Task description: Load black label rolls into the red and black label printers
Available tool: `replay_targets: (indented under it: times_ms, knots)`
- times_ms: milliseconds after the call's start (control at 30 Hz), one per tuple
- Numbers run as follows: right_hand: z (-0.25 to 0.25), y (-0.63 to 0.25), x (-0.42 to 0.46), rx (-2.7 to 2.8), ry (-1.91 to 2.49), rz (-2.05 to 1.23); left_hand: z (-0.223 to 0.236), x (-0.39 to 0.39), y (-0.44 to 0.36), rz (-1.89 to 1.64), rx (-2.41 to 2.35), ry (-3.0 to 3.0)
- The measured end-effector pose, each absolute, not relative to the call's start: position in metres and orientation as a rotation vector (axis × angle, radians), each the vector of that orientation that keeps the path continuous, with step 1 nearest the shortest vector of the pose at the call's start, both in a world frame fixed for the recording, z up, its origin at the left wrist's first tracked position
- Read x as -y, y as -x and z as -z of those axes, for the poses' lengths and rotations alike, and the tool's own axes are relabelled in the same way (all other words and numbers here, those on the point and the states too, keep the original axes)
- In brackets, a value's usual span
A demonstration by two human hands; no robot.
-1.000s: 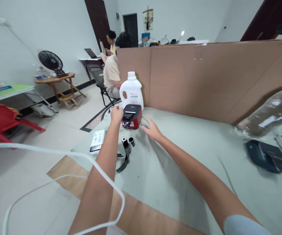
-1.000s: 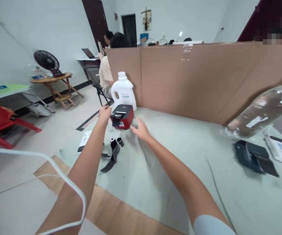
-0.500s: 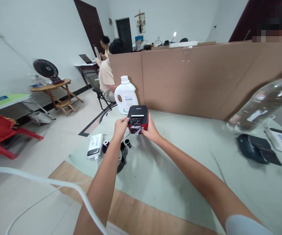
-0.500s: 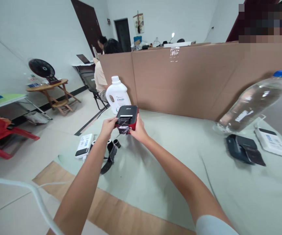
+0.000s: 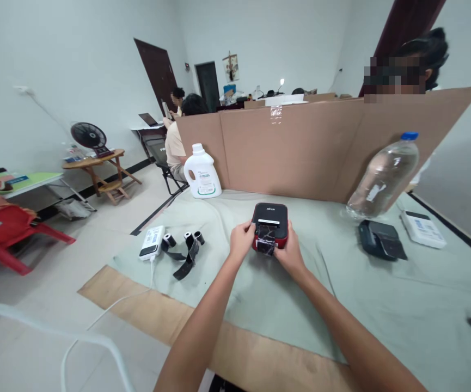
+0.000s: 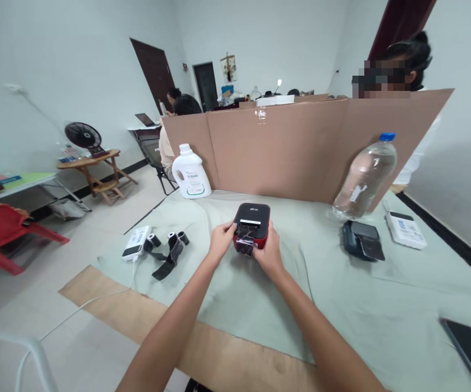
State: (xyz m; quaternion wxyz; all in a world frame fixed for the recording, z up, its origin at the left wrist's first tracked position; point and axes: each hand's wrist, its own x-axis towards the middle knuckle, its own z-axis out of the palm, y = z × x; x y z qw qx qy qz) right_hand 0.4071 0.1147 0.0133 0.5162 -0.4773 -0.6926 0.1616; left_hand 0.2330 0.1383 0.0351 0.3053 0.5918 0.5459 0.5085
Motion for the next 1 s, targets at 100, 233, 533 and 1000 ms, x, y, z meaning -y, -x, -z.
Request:
replay_targets:
  times_ms: [100, 233, 533, 1000]
  knots:
    - [-0.003, -0.407, -0.115, 1.594, 1.118, -0.417, -0.028, -0.136, -0.241, -1.375, -1.496, -1.545]
    - [0.013, -0.406, -0.115, 1.555, 1.208, -0.378, -0.018, -0.137, -0.245, -1.441, -1.459, -1.428]
    - [0.034, -0.407, -0.117, 1.567, 1.284, -0.379, -0.012, -0.154, -0.257, -1.502, -1.293, -1.003]
    - [-0.035, -0.445, -0.135, 1.628, 1.269, -0.384, 0.017, -0.137, -0.261, -1.654, -1.078, -1.115]
